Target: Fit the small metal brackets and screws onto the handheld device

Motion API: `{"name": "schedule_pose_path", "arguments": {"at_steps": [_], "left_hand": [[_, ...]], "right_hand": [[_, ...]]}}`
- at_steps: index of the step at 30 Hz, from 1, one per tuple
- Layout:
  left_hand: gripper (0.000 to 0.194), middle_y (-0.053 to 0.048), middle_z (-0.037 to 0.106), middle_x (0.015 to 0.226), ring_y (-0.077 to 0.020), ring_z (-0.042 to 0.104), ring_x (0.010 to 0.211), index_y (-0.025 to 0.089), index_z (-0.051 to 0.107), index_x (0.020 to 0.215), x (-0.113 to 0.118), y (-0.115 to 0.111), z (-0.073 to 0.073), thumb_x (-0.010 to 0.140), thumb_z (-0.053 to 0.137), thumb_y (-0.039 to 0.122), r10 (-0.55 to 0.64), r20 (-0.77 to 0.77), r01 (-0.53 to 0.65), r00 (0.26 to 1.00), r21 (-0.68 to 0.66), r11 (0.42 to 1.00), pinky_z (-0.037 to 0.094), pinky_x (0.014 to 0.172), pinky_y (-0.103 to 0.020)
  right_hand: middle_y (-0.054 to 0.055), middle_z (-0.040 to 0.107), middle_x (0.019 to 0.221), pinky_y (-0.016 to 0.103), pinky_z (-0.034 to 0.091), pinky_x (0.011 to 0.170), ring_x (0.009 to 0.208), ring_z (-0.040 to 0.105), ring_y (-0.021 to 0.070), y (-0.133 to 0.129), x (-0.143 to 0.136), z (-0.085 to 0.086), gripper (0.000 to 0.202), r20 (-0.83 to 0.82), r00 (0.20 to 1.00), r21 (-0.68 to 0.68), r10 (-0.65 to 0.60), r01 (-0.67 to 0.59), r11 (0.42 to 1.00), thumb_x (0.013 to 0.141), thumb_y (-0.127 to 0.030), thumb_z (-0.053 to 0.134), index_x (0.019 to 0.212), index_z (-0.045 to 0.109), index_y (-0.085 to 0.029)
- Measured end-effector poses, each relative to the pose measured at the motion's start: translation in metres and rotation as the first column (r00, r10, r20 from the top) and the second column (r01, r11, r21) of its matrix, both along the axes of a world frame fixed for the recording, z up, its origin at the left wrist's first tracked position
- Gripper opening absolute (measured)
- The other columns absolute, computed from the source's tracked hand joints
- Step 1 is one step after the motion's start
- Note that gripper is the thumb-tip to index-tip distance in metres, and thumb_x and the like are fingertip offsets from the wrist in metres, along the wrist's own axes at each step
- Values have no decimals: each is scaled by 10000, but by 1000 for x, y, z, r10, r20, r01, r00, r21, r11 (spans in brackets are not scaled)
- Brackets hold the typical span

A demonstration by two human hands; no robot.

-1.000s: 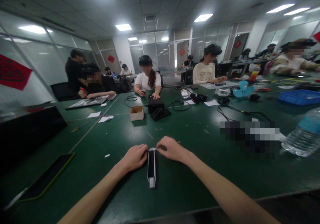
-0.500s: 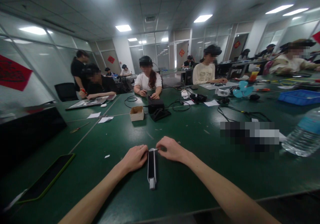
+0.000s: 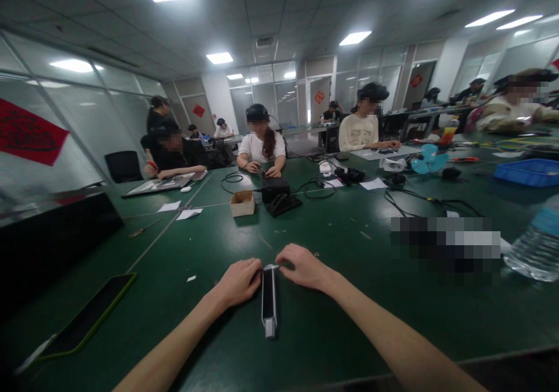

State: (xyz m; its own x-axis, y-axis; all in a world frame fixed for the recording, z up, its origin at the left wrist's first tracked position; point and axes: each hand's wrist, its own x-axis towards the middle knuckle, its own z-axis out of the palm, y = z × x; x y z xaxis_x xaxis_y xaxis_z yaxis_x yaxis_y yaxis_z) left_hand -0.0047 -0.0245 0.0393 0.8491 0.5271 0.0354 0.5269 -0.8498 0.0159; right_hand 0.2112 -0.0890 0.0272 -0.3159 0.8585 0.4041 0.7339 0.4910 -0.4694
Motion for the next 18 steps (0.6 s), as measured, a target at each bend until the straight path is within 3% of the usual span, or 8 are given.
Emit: {"name": "schedule_pose_path", "arguments": {"at_steps": [18], "left_hand": [[113, -52, 602, 937, -184, 569, 829, 195, 472, 924, -1, -3, 1, 897, 363, 213, 19, 1, -19, 1000, -3, 1000, 437, 746, -300]], "right_hand": [[43, 641, 956, 318, 470, 803, 886, 564, 171, -6, -9, 11, 152, 13, 1000, -112, -7, 8, 994, 870, -211, 536, 973, 644, -180]]}}
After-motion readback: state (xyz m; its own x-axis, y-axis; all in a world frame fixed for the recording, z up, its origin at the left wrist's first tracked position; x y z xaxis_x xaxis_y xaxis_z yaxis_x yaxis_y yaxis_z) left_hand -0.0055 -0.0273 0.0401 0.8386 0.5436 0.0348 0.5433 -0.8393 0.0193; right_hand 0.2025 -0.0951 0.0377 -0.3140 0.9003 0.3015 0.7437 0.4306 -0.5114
